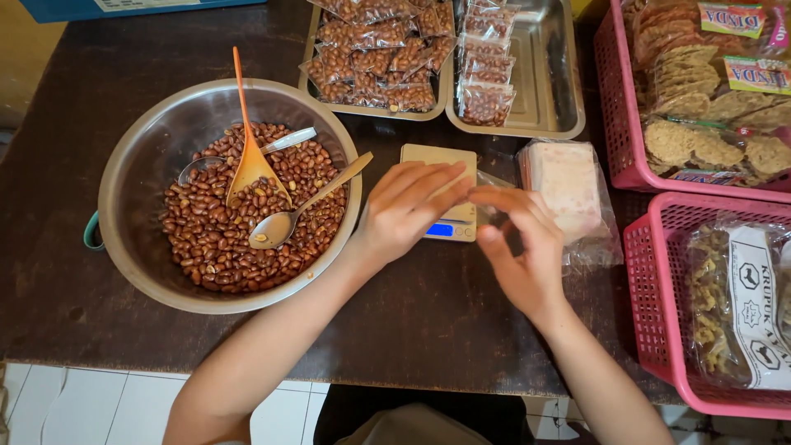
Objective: Packaging roasted peanuts into small plastic bags using a spoon and a digital scale for portion control.
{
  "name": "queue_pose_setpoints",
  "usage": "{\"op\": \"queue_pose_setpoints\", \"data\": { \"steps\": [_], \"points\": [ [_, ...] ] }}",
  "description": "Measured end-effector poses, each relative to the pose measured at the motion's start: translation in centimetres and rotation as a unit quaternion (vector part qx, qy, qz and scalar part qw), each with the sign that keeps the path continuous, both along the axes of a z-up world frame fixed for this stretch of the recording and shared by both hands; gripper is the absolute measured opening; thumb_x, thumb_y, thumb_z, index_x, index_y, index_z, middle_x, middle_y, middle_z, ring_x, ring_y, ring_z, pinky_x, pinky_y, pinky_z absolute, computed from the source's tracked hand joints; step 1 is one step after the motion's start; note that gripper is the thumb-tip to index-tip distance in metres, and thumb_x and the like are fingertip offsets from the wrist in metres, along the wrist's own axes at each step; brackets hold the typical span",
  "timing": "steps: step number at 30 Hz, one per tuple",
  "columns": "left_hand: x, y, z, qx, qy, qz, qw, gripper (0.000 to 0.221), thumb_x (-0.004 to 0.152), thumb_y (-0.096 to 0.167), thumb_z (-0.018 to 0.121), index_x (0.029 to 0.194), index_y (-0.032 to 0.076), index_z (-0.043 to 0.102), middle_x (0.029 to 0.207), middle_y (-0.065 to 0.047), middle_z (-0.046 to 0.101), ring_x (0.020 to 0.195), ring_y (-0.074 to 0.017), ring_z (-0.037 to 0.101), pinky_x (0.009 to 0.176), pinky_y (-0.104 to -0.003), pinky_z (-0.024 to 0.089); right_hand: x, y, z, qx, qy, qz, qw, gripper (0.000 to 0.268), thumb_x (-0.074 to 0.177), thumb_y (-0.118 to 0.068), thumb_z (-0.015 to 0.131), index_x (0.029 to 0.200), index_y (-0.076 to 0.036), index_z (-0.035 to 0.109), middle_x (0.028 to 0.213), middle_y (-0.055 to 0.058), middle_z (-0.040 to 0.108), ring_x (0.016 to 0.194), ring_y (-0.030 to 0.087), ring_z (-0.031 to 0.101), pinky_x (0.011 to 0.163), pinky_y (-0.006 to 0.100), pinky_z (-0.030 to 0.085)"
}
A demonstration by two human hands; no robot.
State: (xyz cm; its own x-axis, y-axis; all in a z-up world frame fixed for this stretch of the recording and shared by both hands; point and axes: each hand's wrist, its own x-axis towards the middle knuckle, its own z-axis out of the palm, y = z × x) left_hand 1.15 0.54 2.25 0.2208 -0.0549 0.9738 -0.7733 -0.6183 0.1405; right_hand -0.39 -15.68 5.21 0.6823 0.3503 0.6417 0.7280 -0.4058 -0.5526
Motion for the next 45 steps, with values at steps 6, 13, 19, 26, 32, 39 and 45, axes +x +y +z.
{"op": "queue_pose_setpoints", "data": {
  "steps": [6,13,19,26,32,39,45],
  "points": [
    [-0.5,-0.5,-0.2,0.047,-0.048,0.04,0.997,0.013,0.087,0.012,0.06,0.098,0.01,0.066,0.11,-0.01,0.063,0.094,-0.0242,0.065,0.084,-0.042,0.049,0.2,-0.4,-1.1,0.127,0.153,0.063,0.978,0.035,0.095,-0.026,0.042,0.09,0.001,0.064,0.095,0.014,0.064,0.088,0.02,0.056,0.063,0.029,0.048],
    [-0.8,-1.6,-1.6,0.018,0.086,-0.012,0.996,0.059,0.08,0.044,0.065,0.127,0.012,0.049,0.126,-0.007,0.055,0.115,-0.0281,0.054,0.1,-0.052,0.036,0.6,-0.5,-1.0,0.201,0.206,0.082,0.954,0.023,0.093,-0.015,0.051,0.081,0.0,0.063,0.095,0.016,0.063,0.097,0.022,0.058,0.078,0.032,0.046],
    [-0.2,-0.9,-1.6,-0.019,0.164,-0.081,0.983,0.059,0.073,0.027,0.077,0.123,0.006,0.052,0.121,-0.008,0.056,0.108,-0.0307,0.056,0.095,-0.043,0.045,1.3,-0.7,0.2,0.117,0.153,0.09,0.977,0.021,0.091,-0.013,0.053,0.084,0.003,0.065,0.094,0.018,0.064,0.096,0.029,0.061,0.076,0.033,0.047],
    [-0.2,-0.3,-1.6,-0.001,0.197,-0.109,0.974,0.055,0.075,0.019,0.078,0.122,0.004,0.053,0.116,-0.01,0.057,0.104,-0.0281,0.058,0.09,-0.036,0.049,2.2,-1.4,-0.4,0.052,0.111,0.093,0.988,0.019,0.09,-0.01,0.054,0.082,0.002,0.067,0.089,0.017,0.066,0.087,0.03,0.064,0.076,0.036,0.048],
    [-0.7,-0.1,-0.6,0.014,0.219,-0.134,0.966,0.062,0.07,0.025,0.081,0.121,0.002,0.052,0.115,-0.013,0.057,0.104,-0.0294,0.058,0.089,-0.037,0.05,2.0,-1.4,0.2,0.032,0.101,0.088,0.99,0.021,0.091,-0.009,0.052,0.081,0.001,0.067,0.082,0.014,0.068,0.079,0.027,0.066,0.068,0.033,0.05],
    [-0.2,0.0,-1.5,-0.027,0.276,-0.207,0.938,0.058,0.07,0.022,0.081,0.118,0.004,0.054,0.111,-0.012,0.059,0.102,-0.0305,0.058,0.088,-0.04,0.049,2.1,-1.5,0.7,0.001,0.049,0.077,0.996,0.016,0.09,-0.006,0.055,0.082,0.0,0.067,0.086,0.014,0.068,0.077,0.028,0.066,0.066,0.034,0.049],
    [0.1,0.0,-1.8,-0.072,0.291,-0.236,0.924,0.064,0.067,0.03,0.082,0.121,0.01,0.055,0.115,-0.009,0.059,0.106,-0.0272,0.058,0.09,-0.04,0.048,2.4,-1.5,0.5,0.006,0.049,0.09,0.995,0.016,0.09,-0.004,0.053,0.083,0.002,0.066,0.085,0.014,0.068,0.077,0.031,0.065,0.069,0.037,0.05]
  ]
}}
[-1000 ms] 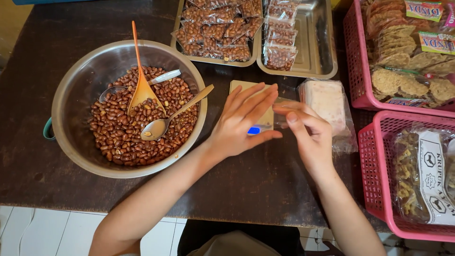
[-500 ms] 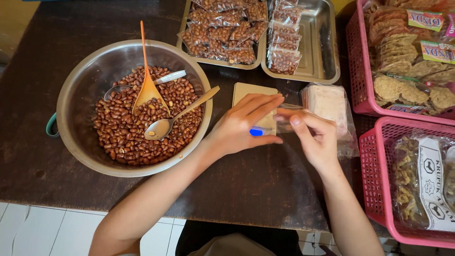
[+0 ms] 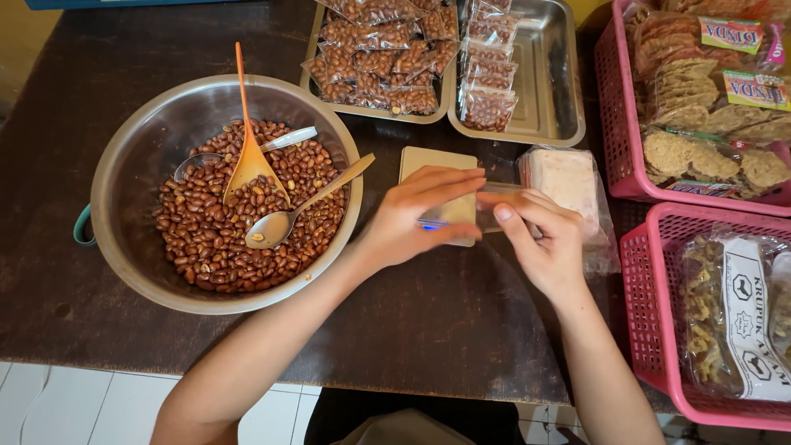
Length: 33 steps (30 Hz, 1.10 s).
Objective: Packaging roasted peanuts into small plastic bags using a spoon and a digital scale for portion control.
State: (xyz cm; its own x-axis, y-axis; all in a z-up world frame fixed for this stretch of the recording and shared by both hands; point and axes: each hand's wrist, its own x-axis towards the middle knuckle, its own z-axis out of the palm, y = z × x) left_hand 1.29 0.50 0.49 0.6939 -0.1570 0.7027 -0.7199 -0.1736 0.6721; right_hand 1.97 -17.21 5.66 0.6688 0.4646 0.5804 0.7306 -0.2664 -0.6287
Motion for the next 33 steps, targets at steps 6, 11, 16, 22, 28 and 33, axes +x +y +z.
{"op": "queue_pose_setpoints", "data": {
  "steps": [6,11,16,22,28,33],
  "points": [
    [0.8,-0.2,-0.8,-0.042,-0.05,0.052,0.996,0.024,0.078,0.011,0.072,0.102,0.013,0.067,0.116,-0.006,0.061,0.106,-0.0256,0.059,0.091,-0.036,0.048,-0.2,0.7,-0.1,0.022,0.018,0.021,0.999,0.015,0.089,-0.005,0.054,0.09,0.002,0.067,0.09,0.016,0.067,0.087,0.033,0.064,0.076,0.041,0.049],
    [1.3,0.3,-1.0,-0.052,-0.068,0.13,0.988,0.013,0.08,0.015,0.07,0.092,0.018,0.071,0.114,-0.004,0.057,0.108,-0.0237,0.054,0.094,-0.034,0.042,0.2,0.2,-0.9,0.035,0.056,-0.019,0.998,0.013,0.087,-0.005,0.058,0.092,0.002,0.067,0.09,0.016,0.066,0.088,0.029,0.063,0.075,0.037,0.05],
    [2.3,0.7,-2.9,-0.141,0.065,0.152,0.976,0.009,0.085,0.018,0.064,0.092,0.017,0.07,0.088,0.001,0.054,0.084,-0.0103,0.044,0.082,-0.025,0.038,0.0,0.1,-0.6,0.067,0.069,-0.076,0.992,0.013,0.091,0.0,0.055,0.099,0.004,0.064,0.093,0.017,0.063,0.09,0.023,0.057,0.073,0.034,0.048],
    [4.7,0.5,-6.9,-0.211,0.129,0.163,0.955,0.015,0.085,0.027,0.064,0.094,0.016,0.07,0.085,0.0,0.053,0.084,-0.0086,0.042,0.085,-0.023,0.033,0.0,2.6,-0.6,0.091,0.12,-0.067,0.986,0.011,0.089,0.001,0.058,0.098,0.001,0.064,0.088,0.014,0.061,0.078,0.014,0.055,0.063,0.025,0.05],
    [7.3,-1.2,-11.7,-0.267,0.106,0.153,0.945,0.009,0.082,0.017,0.067,0.089,0.011,0.069,0.085,-0.004,0.051,0.084,-0.0086,0.037,0.086,-0.023,0.032,0.8,8.4,0.6,0.022,0.052,0.01,0.998,0.023,0.081,-0.002,0.069,0.103,0.003,0.062,0.083,0.016,0.061,0.063,0.019,0.056,0.052,0.026,0.049],
    [8.8,-2.1,-14.0,-0.361,0.104,0.126,0.918,0.014,0.081,0.018,0.069,0.092,0.009,0.067,0.088,-0.003,0.052,0.087,-0.0076,0.038,0.086,-0.025,0.033,2.1,11.7,0.1,-0.064,0.115,0.026,0.991,0.023,0.078,-0.015,0.073,0.089,0.003,0.064,0.067,0.016,0.057,0.051,0.02,0.052,0.043,0.03,0.043]
  ]
}}
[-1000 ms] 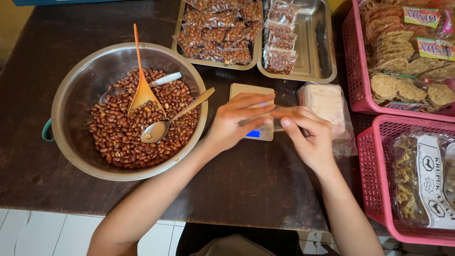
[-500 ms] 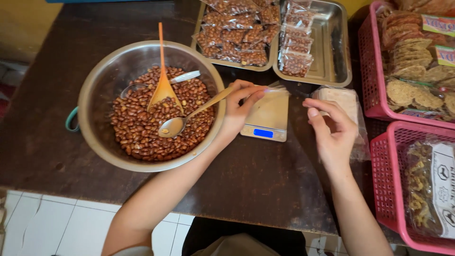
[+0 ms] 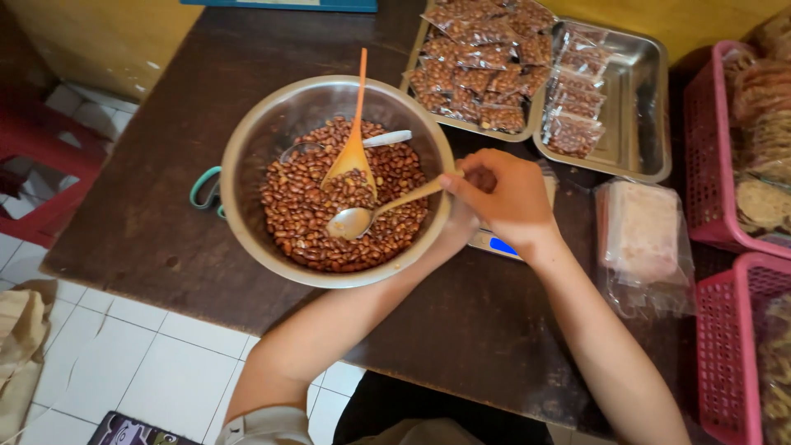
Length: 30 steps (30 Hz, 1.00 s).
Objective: Packaging roasted peanuts into small plastic bags using a spoon and a digital scale for portion control.
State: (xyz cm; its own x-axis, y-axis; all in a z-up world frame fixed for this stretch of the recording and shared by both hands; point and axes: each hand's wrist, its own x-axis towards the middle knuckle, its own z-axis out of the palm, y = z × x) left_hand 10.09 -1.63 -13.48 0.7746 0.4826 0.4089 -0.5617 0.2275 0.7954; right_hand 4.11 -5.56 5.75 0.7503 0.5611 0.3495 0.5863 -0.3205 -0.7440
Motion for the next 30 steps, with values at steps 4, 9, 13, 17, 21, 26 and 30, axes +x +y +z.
{"op": "queue_pose_setpoints", "data": {
  "steps": [4,9,13,17,21,26,30],
  "points": [
    [0.1,-1.3,0.1,-0.172,-0.005,-0.056,0.984,0.024,0.08,0.023,0.069,0.097,0.009,0.06,0.093,-0.003,0.053,0.093,-0.0116,0.044,0.087,-0.034,0.038,0.2,0.4,-0.1,0.001,0.073,-0.043,0.996,0.014,0.078,-0.013,0.07,0.078,-0.002,0.062,0.059,0.01,0.057,0.043,0.014,0.049,0.038,0.024,0.04],
    [0.2,-2.5,0.3,-0.346,-0.012,-0.107,0.932,0.035,0.079,0.028,0.07,0.102,0.008,0.053,0.097,-0.003,0.054,0.098,-0.0154,0.05,0.089,-0.044,0.042,-0.9,1.6,1.9,0.149,0.194,-0.017,0.969,0.007,0.09,-0.01,0.055,0.087,-0.004,0.055,0.074,0.014,0.064,0.048,0.013,0.059,0.035,0.018,0.045],
    [-1.9,-1.5,4.7,-0.543,-0.099,-0.14,0.822,0.037,0.083,0.032,0.065,0.103,0.004,0.051,0.088,-0.003,0.054,0.089,-0.0115,0.054,0.079,-0.031,0.048,-0.8,2.3,0.6,0.227,0.14,0.033,0.963,0.01,0.098,-0.011,0.036,0.105,-0.003,0.037,0.082,0.022,0.063,0.059,0.02,0.062,0.052,0.023,0.053],
    [-7.5,1.7,12.9,-0.849,-0.347,-0.364,0.162,0.027,0.098,0.008,0.029,0.084,0.007,0.052,0.081,-0.002,0.056,0.068,-0.0085,0.048,0.067,-0.019,0.036,-0.8,3.0,-0.4,0.226,0.144,0.041,0.962,0.017,0.099,-0.012,0.034,0.109,0.0,0.041,0.079,0.021,0.062,0.058,0.019,0.061,0.053,0.024,0.054],
    [-7.1,-0.3,18.8,-0.822,-0.535,-0.178,0.082,0.029,0.098,0.015,0.038,0.086,0.0,0.06,0.082,-0.008,0.064,0.077,-0.0082,0.06,0.065,-0.01,0.05,-1.0,3.2,-0.7,0.232,0.176,0.035,0.956,0.019,0.099,-0.012,0.033,0.107,0.001,0.043,0.08,0.022,0.063,0.058,0.02,0.062,0.052,0.024,0.055],
    [-3.9,-0.8,9.3,-0.785,-0.502,-0.324,0.161,0.023,0.095,0.009,0.036,0.089,-0.003,0.054,0.082,-0.012,0.059,0.073,-0.0171,0.058,0.064,-0.021,0.052,-1.1,3.1,-0.7,0.246,0.234,0.024,0.94,0.024,0.098,-0.012,0.031,0.103,0.003,0.049,0.081,0.023,0.063,0.058,0.021,0.065,0.052,0.025,0.057],
    [-2.4,-0.2,5.4,-0.759,-0.342,-0.346,0.433,0.008,0.088,0.003,0.043,0.084,0.004,0.05,0.074,-0.003,0.05,0.065,-0.0126,0.05,0.065,-0.022,0.048,-0.7,2.1,-0.1,0.256,0.26,-0.005,0.931,0.023,0.097,-0.013,0.033,0.102,0.003,0.05,0.081,0.024,0.063,0.059,0.022,0.065,0.053,0.026,0.058]
  ]
}}
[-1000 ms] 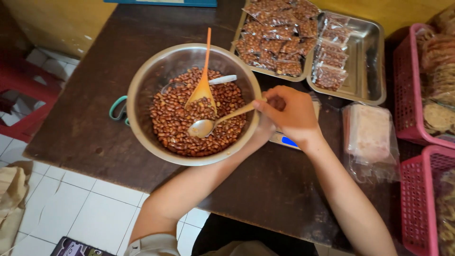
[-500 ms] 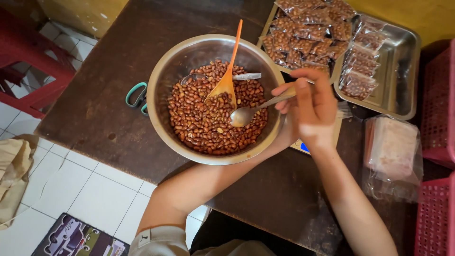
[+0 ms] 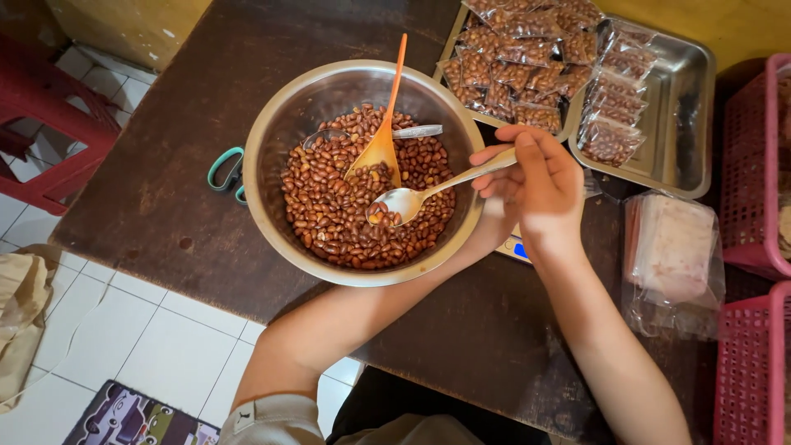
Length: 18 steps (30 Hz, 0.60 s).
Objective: Packaging roasted peanuts into small plastic bags using a spoon and a digital scale for portion control.
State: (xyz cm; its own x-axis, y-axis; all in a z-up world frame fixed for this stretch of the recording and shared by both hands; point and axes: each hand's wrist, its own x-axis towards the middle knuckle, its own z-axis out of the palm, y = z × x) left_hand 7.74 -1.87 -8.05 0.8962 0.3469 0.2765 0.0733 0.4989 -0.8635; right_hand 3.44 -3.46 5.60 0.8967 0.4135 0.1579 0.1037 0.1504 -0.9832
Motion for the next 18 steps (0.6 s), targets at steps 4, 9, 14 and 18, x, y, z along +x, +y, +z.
{"op": "queue_pose_setpoints", "data": {
  "steps": [4,9,14,18],
  "points": [
    [1.4,-0.2,-4.0,0.282,0.13,-0.028,0.95,0.015,0.081,-0.003,0.05,0.079,0.012,0.046,0.066,0.005,0.042,0.057,-0.008,0.042,0.065,-0.023,0.044,0.6,-0.9,-0.1,0.04,0.048,-0.03,0.998,0.025,0.096,-0.015,0.034,0.104,0.002,0.051,0.08,0.022,0.063,0.058,0.019,0.065,0.051,0.022,0.057],
    [0.0,0.5,-0.9,0.762,0.338,0.435,0.34,0.008,0.075,0.021,0.067,0.077,0.015,0.063,0.082,0.001,0.051,0.083,-0.0144,0.039,0.084,-0.023,0.034,1.4,-3.1,1.1,0.079,0.065,-0.085,0.991,0.022,0.094,-0.02,0.041,0.101,-0.005,0.054,0.08,0.019,0.064,0.058,0.018,0.065,0.05,0.019,0.054],
    [-1.7,1.9,2.3,0.8,0.347,0.39,0.295,0.018,0.077,0.018,0.062,0.064,0.007,0.057,0.081,-0.002,0.049,0.089,-0.0207,0.048,0.081,-0.035,0.033,3.0,-6.8,4.1,0.121,-0.012,-0.214,0.969,0.024,0.096,-0.022,0.041,0.094,-0.007,0.06,0.072,0.007,0.064,0.048,0.008,0.051,0.044,0.017,0.04],
    [-5.4,3.8,7.3,0.852,0.317,0.339,0.244,0.024,0.089,0.027,0.054,0.103,0.012,0.066,0.092,0.002,0.049,0.09,-0.0089,0.053,0.087,-0.021,0.04,6.7,-11.4,3.2,0.133,-0.118,-0.257,0.95,0.023,0.096,-0.028,0.047,0.094,-0.009,0.06,0.075,0.006,0.064,0.052,0.008,0.052,0.047,0.017,0.042]
  ]
}}
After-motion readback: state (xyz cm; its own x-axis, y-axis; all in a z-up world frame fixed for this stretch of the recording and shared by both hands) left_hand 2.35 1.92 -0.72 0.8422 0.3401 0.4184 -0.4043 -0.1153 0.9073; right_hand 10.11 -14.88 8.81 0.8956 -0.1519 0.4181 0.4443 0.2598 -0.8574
